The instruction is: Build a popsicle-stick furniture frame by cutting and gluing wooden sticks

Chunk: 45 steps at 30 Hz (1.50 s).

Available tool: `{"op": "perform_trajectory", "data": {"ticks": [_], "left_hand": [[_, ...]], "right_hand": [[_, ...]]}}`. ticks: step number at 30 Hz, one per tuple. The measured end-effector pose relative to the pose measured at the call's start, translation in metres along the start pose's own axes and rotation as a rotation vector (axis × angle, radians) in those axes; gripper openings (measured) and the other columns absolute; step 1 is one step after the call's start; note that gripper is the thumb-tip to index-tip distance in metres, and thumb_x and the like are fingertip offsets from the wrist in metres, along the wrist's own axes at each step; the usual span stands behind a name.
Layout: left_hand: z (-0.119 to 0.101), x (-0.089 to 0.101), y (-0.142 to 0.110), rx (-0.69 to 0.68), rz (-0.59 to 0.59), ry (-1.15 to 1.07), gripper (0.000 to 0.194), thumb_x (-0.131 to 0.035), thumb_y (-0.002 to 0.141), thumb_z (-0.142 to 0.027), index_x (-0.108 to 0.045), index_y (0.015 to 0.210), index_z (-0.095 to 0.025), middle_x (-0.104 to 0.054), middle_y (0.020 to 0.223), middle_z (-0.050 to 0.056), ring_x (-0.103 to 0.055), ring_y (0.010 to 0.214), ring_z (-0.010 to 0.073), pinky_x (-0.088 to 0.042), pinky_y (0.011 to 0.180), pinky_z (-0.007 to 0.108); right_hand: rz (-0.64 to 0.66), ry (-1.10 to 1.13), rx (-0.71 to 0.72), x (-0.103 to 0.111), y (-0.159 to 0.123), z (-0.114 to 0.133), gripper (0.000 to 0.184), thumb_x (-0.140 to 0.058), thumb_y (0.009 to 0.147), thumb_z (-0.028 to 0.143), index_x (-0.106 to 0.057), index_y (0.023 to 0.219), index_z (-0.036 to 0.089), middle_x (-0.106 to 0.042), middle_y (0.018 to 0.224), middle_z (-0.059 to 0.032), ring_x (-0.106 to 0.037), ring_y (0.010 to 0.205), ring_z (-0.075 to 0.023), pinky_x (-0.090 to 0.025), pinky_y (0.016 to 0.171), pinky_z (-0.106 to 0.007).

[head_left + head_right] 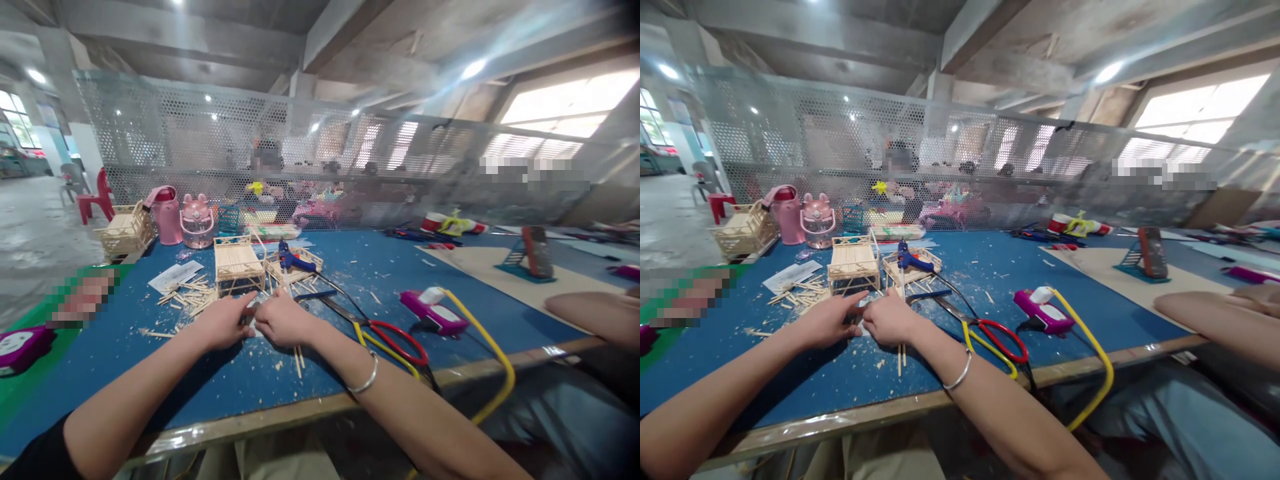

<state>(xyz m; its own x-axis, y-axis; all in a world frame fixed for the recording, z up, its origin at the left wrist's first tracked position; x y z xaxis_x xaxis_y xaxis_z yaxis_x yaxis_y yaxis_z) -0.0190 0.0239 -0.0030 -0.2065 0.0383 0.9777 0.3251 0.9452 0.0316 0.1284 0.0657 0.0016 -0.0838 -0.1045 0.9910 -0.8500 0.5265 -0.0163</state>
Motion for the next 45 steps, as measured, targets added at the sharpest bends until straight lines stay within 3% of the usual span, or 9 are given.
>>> {"op": "perform_trajectory", "data": {"ticks": [4, 8, 12, 16, 20, 24, 36, 40, 45], "left_hand": [[0.0014, -0.001, 0.0005, 0.021, -0.009, -0.023, 0.074, -0.06, 0.072, -0.037, -0.03, 0.137, -0.017, -0.06, 0.118, 0.016, -0.056, 0.107, 0.0312, -0.043, 0.083, 0.037], [0.0027, -0.0022, 0.0007, 0.003, -0.002, -0.044, 0.072, -0.06, 0.072, -0.035, -0.031, 0.137, -0.017, -0.058, 0.121, 0.016, -0.055, 0.109, 0.0305, -0.043, 0.084, 0.037], [0.0034, -0.0024, 0.0009, 0.012, -0.006, -0.038, 0.072, -0.059, 0.073, -0.035, -0.031, 0.137, -0.017, -0.06, 0.117, 0.016, -0.056, 0.107, 0.0314, -0.044, 0.083, 0.038], [0.0032, -0.0024, 0.0007, 0.013, 0.004, -0.038, 0.073, -0.06, 0.072, -0.035, -0.031, 0.137, -0.019, -0.06, 0.119, 0.014, -0.056, 0.108, 0.0312, -0.044, 0.082, 0.037], [0.003, -0.0021, 0.0005, 0.016, -0.004, -0.04, 0.074, -0.06, 0.072, -0.036, -0.03, 0.137, -0.017, -0.059, 0.12, 0.014, -0.055, 0.109, 0.0312, -0.044, 0.084, 0.037], [0.0032, -0.0021, 0.0012, 0.007, 0.006, -0.038, 0.075, -0.06, 0.072, -0.035, -0.03, 0.137, -0.016, -0.058, 0.122, 0.015, -0.055, 0.109, 0.0314, -0.044, 0.084, 0.038], [0.0044, -0.0013, 0.0005, 0.018, 0.006, -0.083, 0.074, -0.062, 0.071, -0.034, -0.03, 0.137, -0.019, -0.059, 0.121, 0.012, -0.053, 0.113, 0.0281, -0.041, 0.088, 0.035], [0.005, -0.0013, 0.0004, 0.011, 0.01, -0.09, 0.073, -0.063, 0.071, -0.033, -0.032, 0.136, -0.02, -0.059, 0.121, 0.012, -0.053, 0.112, 0.028, -0.041, 0.087, 0.034], [0.005, -0.0008, 0.0004, 0.02, 0.006, -0.104, 0.073, -0.063, 0.071, -0.033, -0.032, 0.136, -0.021, -0.059, 0.121, 0.012, -0.052, 0.113, 0.0267, -0.041, 0.088, 0.033]], "right_hand": [[-0.03, -0.025, -0.06, 0.0013, -0.0003, 0.0011, 0.03, -0.038, 0.085, 0.023, -0.066, 0.079, 0.015, -0.069, 0.083, -0.0094, -0.059, 0.076, -0.0204, -0.026, 0.075, -0.036], [0.008, -0.006, 0.025, 0.003, -0.0006, 0.008, 0.028, -0.039, 0.083, 0.023, -0.065, 0.074, 0.016, -0.07, 0.082, -0.0088, -0.059, 0.073, -0.019, -0.026, 0.075, -0.035], [-0.026, -0.046, -0.069, 0.0023, 0.0013, 0.0062, 0.033, -0.035, 0.085, 0.024, -0.066, 0.08, 0.015, -0.069, 0.083, -0.0104, -0.06, 0.075, -0.0206, -0.026, 0.074, -0.036], [-0.006, -0.026, -0.032, -0.0001, 0.0027, 0.0017, 0.03, -0.037, 0.084, 0.023, -0.066, 0.078, 0.016, -0.07, 0.083, -0.0092, -0.06, 0.075, -0.0202, -0.026, 0.074, -0.036], [-0.022, -0.034, -0.092, -0.0001, 0.0022, 0.001, 0.031, -0.036, 0.085, 0.024, -0.065, 0.08, 0.016, -0.07, 0.085, -0.0093, -0.06, 0.077, -0.0209, -0.026, 0.074, -0.036], [-0.007, -0.028, -0.014, 0.0006, 0.0012, 0.0049, 0.029, -0.038, 0.083, 0.023, -0.065, 0.075, 0.016, -0.07, 0.084, -0.0098, -0.06, 0.075, -0.0202, -0.026, 0.074, -0.036], [-0.04, -0.032, -0.098, 0.0016, 0.0022, 0.0019, 0.032, -0.035, 0.085, 0.025, -0.066, 0.08, 0.016, -0.069, 0.084, -0.0099, -0.06, 0.078, -0.0215, -0.027, 0.076, -0.038], [0.028, 0.006, -0.021, 0.0018, 0.0018, 0.0038, 0.03, -0.038, 0.083, 0.023, -0.066, 0.075, 0.016, -0.07, 0.082, -0.0094, -0.06, 0.076, -0.0204, -0.028, 0.076, -0.036], [-0.04, -0.024, -0.118, 0.0024, 0.0019, 0.0033, 0.031, -0.037, 0.084, 0.024, -0.067, 0.082, 0.015, -0.07, 0.086, -0.0113, -0.06, 0.079, -0.0212, -0.027, 0.078, -0.037]]}}
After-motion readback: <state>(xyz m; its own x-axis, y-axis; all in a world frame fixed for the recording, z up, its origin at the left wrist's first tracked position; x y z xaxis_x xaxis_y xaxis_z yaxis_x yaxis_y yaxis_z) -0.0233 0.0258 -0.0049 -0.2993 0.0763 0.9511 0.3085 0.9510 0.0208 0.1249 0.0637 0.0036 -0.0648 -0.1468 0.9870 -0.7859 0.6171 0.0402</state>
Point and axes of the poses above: each hand's wrist, its own y-axis towards the middle knuckle, its own x-axis out of the back of the hand, z = x × y, the point moved 1 cm from there along y, towards the middle knuckle
